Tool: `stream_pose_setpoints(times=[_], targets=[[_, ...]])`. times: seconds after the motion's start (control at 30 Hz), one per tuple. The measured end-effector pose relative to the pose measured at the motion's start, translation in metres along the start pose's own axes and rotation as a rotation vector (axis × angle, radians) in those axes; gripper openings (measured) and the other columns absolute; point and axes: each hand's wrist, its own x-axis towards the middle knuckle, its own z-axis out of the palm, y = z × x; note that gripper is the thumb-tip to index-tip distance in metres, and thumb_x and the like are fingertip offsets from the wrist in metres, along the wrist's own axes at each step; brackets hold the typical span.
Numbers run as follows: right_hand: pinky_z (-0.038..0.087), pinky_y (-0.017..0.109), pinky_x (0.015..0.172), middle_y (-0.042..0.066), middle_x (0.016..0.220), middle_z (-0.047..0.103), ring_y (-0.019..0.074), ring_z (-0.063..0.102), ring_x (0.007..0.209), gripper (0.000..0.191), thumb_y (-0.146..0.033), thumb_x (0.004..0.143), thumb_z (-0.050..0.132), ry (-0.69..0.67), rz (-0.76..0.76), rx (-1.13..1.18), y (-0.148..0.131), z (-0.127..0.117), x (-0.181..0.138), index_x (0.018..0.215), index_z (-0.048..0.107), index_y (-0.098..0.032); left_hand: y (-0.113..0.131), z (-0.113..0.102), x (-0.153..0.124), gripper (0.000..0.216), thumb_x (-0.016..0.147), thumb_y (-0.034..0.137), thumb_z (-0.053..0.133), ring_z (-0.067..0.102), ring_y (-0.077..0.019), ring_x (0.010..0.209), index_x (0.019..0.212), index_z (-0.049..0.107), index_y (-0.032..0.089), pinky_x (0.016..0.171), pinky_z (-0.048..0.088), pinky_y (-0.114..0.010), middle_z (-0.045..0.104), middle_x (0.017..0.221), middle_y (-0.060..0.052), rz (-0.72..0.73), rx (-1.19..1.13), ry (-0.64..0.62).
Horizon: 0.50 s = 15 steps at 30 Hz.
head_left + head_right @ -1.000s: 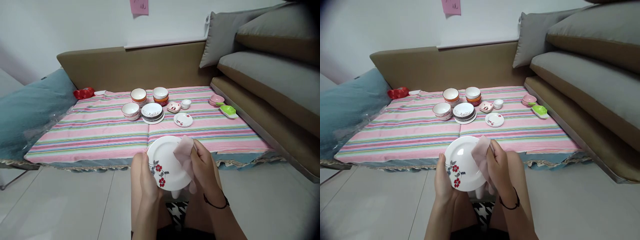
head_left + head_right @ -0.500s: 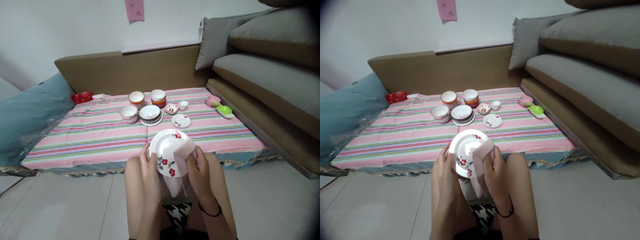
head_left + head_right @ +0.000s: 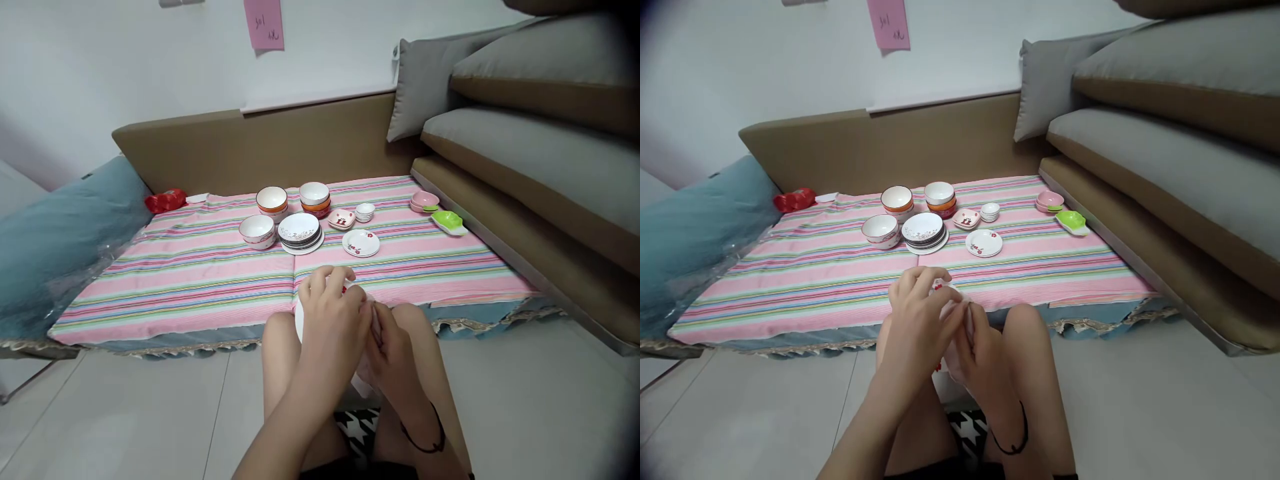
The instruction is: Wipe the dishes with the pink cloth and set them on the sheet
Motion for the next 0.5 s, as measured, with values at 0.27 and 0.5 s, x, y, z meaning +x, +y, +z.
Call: stream_pose_setpoints(times=[0.27,0.5], targets=[[0.032,0.024,0.045,-0.003,0.059,0.054,0.0136,0.049,0.048,0.016,-0.031,0.094,0.042,0.005,-0.059,-0.115,-0.001,-0.007,0.000,0.096,0.053,-0.020,-0.013,-0.004,0.024,0.012,0.084,0.015,0.057,0.052,-0.0253,0.095,0.072,0.059,0.018,0.081,0.035,-0.042,0.064,0.094,-0.005,-0.103,0.042,-0.024],[0.036,0.028,0.050,0.001,0.071,0.061,0.0170,0.054,0.055,0.021,-0.028,0.094,0.042,-0.057,-0.154,-0.204,0.003,-0.012,-0.002,0.109,0.053,-0.019,-0.023,-0.025,0.028,0.014,0.091,0.019,0.050,0.057,-0.0212,0.100,0.095,0.063,0.024,0.094,0.035,-0.037,0.067,0.100,-0.002,0.123,-0.266,-0.237]])
